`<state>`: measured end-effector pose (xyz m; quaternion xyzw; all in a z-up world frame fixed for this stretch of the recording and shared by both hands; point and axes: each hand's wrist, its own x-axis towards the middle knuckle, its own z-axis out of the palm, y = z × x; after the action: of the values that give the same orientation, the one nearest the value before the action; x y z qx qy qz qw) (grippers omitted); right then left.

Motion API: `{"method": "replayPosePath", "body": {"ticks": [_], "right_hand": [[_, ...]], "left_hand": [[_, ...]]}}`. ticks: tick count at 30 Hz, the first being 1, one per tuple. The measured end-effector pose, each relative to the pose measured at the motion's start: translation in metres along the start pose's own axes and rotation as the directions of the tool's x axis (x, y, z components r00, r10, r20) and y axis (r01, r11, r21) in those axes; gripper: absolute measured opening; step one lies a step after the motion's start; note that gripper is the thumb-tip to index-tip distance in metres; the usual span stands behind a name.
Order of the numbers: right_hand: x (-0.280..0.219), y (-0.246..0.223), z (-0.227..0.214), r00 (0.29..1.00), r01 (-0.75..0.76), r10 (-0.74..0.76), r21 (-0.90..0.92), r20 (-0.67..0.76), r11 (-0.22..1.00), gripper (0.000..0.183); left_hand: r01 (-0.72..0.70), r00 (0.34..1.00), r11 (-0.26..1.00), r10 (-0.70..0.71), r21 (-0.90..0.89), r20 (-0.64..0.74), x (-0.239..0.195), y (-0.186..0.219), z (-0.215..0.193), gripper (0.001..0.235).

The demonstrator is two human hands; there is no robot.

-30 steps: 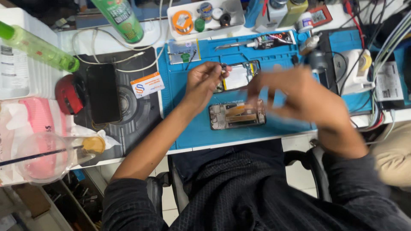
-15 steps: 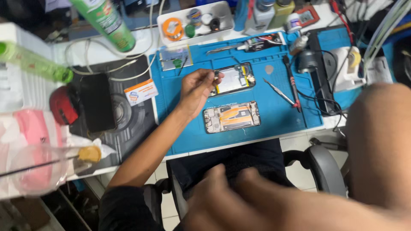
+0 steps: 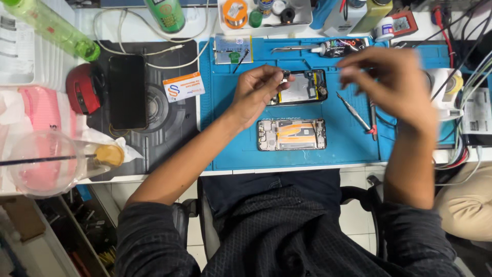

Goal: The person disassembles a smartphone, removes the battery, and uses a metal tool to scrape adhesive residue from the internal frame. They handle the battery and internal components with both hands and a small metal scraper.

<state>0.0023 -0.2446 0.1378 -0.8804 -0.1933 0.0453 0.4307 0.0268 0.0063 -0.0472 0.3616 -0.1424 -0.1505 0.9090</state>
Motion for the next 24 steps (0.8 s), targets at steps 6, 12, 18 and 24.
{"method": "replayPosePath", "body": {"ticks": [6, 12, 18, 24], "right_hand": [[0.007, 0.041, 0.058, 0.985, 0.175, -0.174, 0.067, -0.014, 0.982, 0.019], [0.017, 0.014, 0.083, 0.929, 0.322, -0.331, -0.082, -0.168, 0.943, 0.030], [0.021, 0.037, 0.097, 0.814, 0.447, -0.513, -0.272, -0.272, 0.852, 0.018], [0.026, 0.033, 0.098, 0.770, 0.460, -0.576, -0.388, -0.274, 0.799, 0.020]], "left_hand": [[-0.069, 0.997, 0.967, 0.075, 0.245, -0.016, -0.002, 0.008, 0.009, 0.015], [-0.015, 0.995, 0.992, 0.028, 0.129, -0.093, -0.001, 0.008, 0.006, 0.015], [0.022, 0.994, 1.000, -0.022, 0.003, -0.103, -0.003, 0.009, 0.008, 0.017], [0.047, 0.991, 0.999, -0.046, -0.002, -0.128, -0.002, 0.012, 0.012, 0.026]]}}
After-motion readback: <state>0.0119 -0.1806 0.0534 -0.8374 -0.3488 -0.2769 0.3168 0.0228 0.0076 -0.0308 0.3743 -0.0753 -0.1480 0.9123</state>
